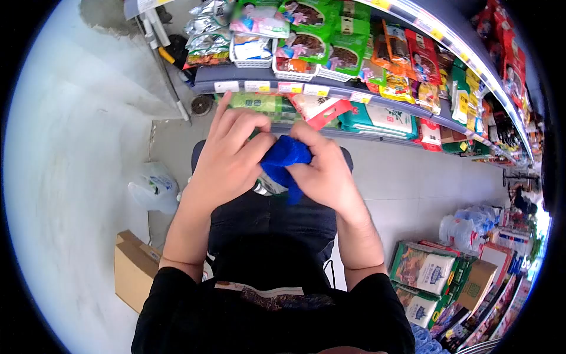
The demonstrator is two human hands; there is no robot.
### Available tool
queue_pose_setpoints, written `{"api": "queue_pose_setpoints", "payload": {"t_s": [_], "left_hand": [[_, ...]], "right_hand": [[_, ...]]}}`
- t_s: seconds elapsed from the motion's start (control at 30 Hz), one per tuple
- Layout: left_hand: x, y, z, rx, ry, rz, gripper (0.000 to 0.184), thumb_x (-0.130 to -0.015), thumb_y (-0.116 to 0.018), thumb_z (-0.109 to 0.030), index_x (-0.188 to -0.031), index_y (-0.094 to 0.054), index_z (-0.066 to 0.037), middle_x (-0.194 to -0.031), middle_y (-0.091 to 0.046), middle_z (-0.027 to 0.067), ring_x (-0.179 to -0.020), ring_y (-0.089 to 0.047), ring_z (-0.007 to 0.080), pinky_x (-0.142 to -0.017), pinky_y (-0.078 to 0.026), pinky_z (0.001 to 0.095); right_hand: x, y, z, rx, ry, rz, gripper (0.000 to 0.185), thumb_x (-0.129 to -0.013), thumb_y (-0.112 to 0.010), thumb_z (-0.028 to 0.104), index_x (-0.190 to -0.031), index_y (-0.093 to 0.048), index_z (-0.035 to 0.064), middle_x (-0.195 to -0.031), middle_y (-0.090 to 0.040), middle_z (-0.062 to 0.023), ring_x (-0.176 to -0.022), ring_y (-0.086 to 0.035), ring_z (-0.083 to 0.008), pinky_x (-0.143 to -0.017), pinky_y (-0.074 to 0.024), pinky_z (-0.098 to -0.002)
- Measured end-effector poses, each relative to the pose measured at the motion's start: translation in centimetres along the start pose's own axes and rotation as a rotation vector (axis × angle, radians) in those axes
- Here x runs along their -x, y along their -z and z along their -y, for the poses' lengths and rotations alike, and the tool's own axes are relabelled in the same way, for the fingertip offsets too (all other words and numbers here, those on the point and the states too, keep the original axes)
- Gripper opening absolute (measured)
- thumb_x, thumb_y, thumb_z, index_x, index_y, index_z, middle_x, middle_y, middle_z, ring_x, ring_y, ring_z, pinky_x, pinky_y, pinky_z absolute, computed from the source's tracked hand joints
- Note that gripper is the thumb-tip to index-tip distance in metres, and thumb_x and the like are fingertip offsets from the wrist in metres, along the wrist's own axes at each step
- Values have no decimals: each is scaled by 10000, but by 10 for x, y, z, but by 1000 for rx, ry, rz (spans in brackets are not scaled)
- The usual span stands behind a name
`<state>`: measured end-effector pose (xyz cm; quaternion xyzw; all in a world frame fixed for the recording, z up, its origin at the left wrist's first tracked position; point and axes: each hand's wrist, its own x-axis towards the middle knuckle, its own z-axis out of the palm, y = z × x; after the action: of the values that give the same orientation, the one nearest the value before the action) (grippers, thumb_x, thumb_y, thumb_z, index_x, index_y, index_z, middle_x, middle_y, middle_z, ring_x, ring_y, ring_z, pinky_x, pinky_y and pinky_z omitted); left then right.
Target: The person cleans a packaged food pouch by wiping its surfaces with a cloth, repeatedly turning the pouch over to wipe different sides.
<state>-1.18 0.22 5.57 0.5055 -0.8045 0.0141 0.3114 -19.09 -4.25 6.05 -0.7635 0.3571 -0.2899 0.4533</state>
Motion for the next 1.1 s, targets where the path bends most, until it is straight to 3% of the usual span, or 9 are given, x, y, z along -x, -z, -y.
{"api": "queue_pose_setpoints", "payload": {"t_s": [0.1,0.17,0.23,0.37,0.47,0.6,0.7,0.8,1.1], "left_hand": [[-1,8,-1,-18,48,58,309,-584,-668,-96,-876,-574,-61,-964,-493,65,-954,-506,268,-964,-341,494],[-8,16,-2,14,94,10,377,-575,-707,-144,-922,-586,-57,-971,-515,77,-951,-511,270,-918,-378,447],[-11,21,11,109,117,-49,553,-541,-779,-187,-1039,-567,-72,-1029,-539,96,-965,-511,301,-852,-400,378],[-15,35,35,238,188,37,477,-596,-789,-124,-1009,-568,-33,-916,-585,72,-893,-553,232,-809,-436,330],[-9,36,52,465,320,24,337,-688,-741,-45,-979,-574,-19,-866,-600,28,-817,-556,105,-751,-467,273],[-2,39,60,1059,575,12,202,-792,-652,-26,-974,-568,-8,-891,-613,48,-754,-569,79,-678,-489,232],[10,24,70,1530,515,-83,221,-857,-604,-96,-1049,-568,9,-952,-630,63,-861,-597,117,-783,-483,258],[20,5,62,1790,663,-80,281,-907,-543,-156,-1131,-538,13,-1054,-612,75,-945,-586,143,-845,-470,296],[26,1,44,1720,688,-149,386,-946,-470,-275,-1164,-519,40,-1098,-598,104,-980,-586,157,-846,-480,295]], "right_hand": [[2,-7,-5,-47,-35,-76,231,-704,-578,28,-925,-512,40,-747,-560,-203,-728,-582,-396,-619,-466,-369],[4,-11,-20,-125,-23,-103,218,-719,-581,23,-927,-515,32,-727,-557,-167,-666,-609,-294,-605,-464,-333],[4,-8,-23,-265,-23,-109,162,-776,-579,6,-928,-521,5,-759,-562,-40,-723,-524,-72,-632,-446,-240],[3,-7,-23,-533,-74,-152,66,-860,-539,15,-926,-546,21,-775,-537,40,-702,-465,-24,-625,-386,-174],[7,-8,-27,-617,-86,-172,47,-875,-547,42,-919,-558,33,-783,-543,45,-706,-473,-24,-622,-388,-177],[8,-8,-27,-678,-140,-217,65,-884,-557,70,-938,-571,36,-808,-561,39,-720,-493,-33,-637,-399,-179],[7,-6,-30,-768,-155,-242,98,-884,-564,81,-969,-587,36,-847,-591,18,-743,-525,-50,-663,-420,-187],[8,-4,-28,-879,-184,-289,96,-880,-559,70,-962,-594,35,-861,-608,0,-741,-559,-73,-656,-445,-205],[0,2,-22,-845,-274,-345,123,-897,-545,143,-956,-594,46,-785,-600,2,-636,-548,-71,-549,-434,-200]]}}
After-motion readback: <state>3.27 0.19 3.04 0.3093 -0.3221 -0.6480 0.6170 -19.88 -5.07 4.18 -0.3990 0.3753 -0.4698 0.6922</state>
